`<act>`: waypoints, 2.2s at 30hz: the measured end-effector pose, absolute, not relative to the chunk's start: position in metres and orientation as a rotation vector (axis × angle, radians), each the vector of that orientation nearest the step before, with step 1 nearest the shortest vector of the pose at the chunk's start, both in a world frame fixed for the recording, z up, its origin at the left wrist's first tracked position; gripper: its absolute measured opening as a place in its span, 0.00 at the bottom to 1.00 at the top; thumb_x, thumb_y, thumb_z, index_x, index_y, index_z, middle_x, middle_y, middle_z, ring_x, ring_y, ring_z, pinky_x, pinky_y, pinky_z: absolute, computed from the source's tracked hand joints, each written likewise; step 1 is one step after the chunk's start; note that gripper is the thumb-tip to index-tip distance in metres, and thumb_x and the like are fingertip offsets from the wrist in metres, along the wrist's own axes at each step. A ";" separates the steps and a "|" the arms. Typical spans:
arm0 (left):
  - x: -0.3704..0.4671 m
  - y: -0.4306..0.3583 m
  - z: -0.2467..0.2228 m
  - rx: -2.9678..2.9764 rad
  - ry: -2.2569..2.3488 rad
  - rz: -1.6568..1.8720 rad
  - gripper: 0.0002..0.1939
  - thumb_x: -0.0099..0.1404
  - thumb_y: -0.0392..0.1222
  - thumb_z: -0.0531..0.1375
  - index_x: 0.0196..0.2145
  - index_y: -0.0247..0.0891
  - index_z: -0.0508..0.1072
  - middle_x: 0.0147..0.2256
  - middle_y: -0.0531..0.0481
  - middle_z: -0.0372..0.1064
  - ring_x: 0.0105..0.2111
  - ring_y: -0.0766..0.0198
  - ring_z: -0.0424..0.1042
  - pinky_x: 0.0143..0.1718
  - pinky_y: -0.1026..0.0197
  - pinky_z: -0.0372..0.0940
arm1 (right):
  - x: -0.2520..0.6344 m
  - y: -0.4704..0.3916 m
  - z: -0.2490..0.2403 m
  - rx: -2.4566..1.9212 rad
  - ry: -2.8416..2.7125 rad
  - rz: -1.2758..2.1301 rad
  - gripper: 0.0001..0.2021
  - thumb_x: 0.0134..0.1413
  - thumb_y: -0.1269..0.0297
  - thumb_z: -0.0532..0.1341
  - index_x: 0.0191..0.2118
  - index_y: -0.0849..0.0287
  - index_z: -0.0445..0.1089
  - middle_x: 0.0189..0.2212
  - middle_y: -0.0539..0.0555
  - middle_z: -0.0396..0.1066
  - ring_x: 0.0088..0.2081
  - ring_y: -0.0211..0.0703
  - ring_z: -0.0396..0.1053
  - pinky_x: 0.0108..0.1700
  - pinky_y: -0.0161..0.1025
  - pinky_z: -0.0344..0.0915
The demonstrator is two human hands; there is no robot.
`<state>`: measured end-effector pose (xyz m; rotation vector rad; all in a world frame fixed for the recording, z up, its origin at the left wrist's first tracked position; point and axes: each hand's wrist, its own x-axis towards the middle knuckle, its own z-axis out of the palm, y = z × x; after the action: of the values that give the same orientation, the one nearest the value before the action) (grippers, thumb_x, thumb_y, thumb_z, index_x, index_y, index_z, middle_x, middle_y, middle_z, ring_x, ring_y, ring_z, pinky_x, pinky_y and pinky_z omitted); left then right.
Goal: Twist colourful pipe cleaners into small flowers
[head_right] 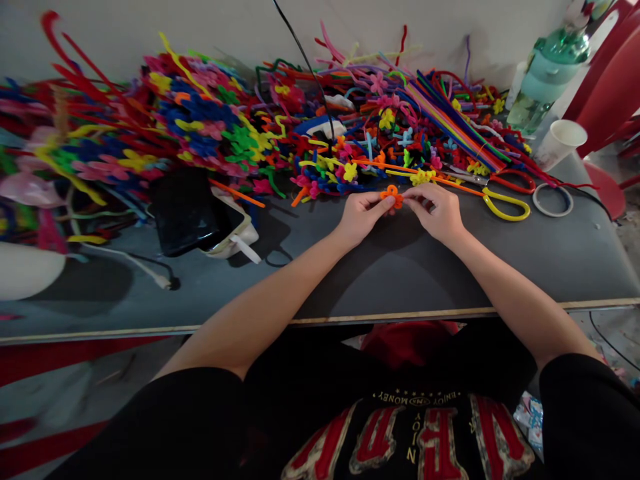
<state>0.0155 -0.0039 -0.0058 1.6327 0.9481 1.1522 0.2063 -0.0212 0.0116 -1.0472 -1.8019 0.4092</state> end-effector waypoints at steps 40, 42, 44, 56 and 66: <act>0.022 -0.004 -0.007 1.291 0.871 1.118 0.21 0.66 0.59 0.61 0.32 0.36 0.72 0.29 0.48 0.75 0.26 0.70 0.70 0.19 0.70 0.59 | 0.267 -0.019 0.074 -2.660 -1.776 -0.079 0.25 0.58 0.70 0.58 0.59 0.78 0.63 0.56 0.78 0.66 0.59 0.67 0.65 0.56 0.58 0.61; 0.022 -0.004 -0.006 1.298 0.885 1.103 0.20 0.67 0.57 0.61 0.34 0.35 0.72 0.31 0.47 0.76 0.27 0.70 0.72 0.20 0.70 0.61 | 0.274 -0.015 0.071 -2.677 -1.884 0.063 0.26 0.57 0.73 0.57 0.61 0.77 0.61 0.57 0.78 0.66 0.58 0.65 0.66 0.56 0.55 0.63; 0.022 -0.004 -0.007 1.316 0.897 1.092 0.19 0.67 0.57 0.61 0.35 0.35 0.71 0.31 0.47 0.76 0.27 0.70 0.73 0.20 0.70 0.62 | 0.280 -0.013 0.069 -2.634 -1.980 0.118 0.26 0.56 0.74 0.58 0.61 0.73 0.62 0.57 0.75 0.67 0.58 0.64 0.67 0.55 0.54 0.64; 0.021 -0.002 -0.008 1.295 0.848 1.066 0.18 0.68 0.56 0.61 0.30 0.38 0.66 0.25 0.55 0.66 0.20 0.74 0.62 0.21 0.68 0.61 | 0.323 0.005 0.059 -2.508 -2.086 0.095 0.27 0.49 0.69 0.65 0.58 0.64 0.68 0.57 0.70 0.66 0.56 0.64 0.68 0.52 0.52 0.68; 0.021 -0.005 -0.004 1.252 0.807 1.073 0.23 0.65 0.61 0.61 0.28 0.38 0.64 0.22 0.57 0.61 0.20 0.73 0.61 0.22 0.69 0.60 | 0.313 -0.003 0.063 -2.588 -2.206 0.158 0.30 0.42 0.66 0.70 0.53 0.72 0.68 0.51 0.72 0.69 0.53 0.64 0.69 0.51 0.49 0.68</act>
<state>0.0207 -0.0047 -0.0041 1.2524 0.8072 1.0729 0.3130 -0.0031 0.0633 -2.5881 -2.2061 0.1579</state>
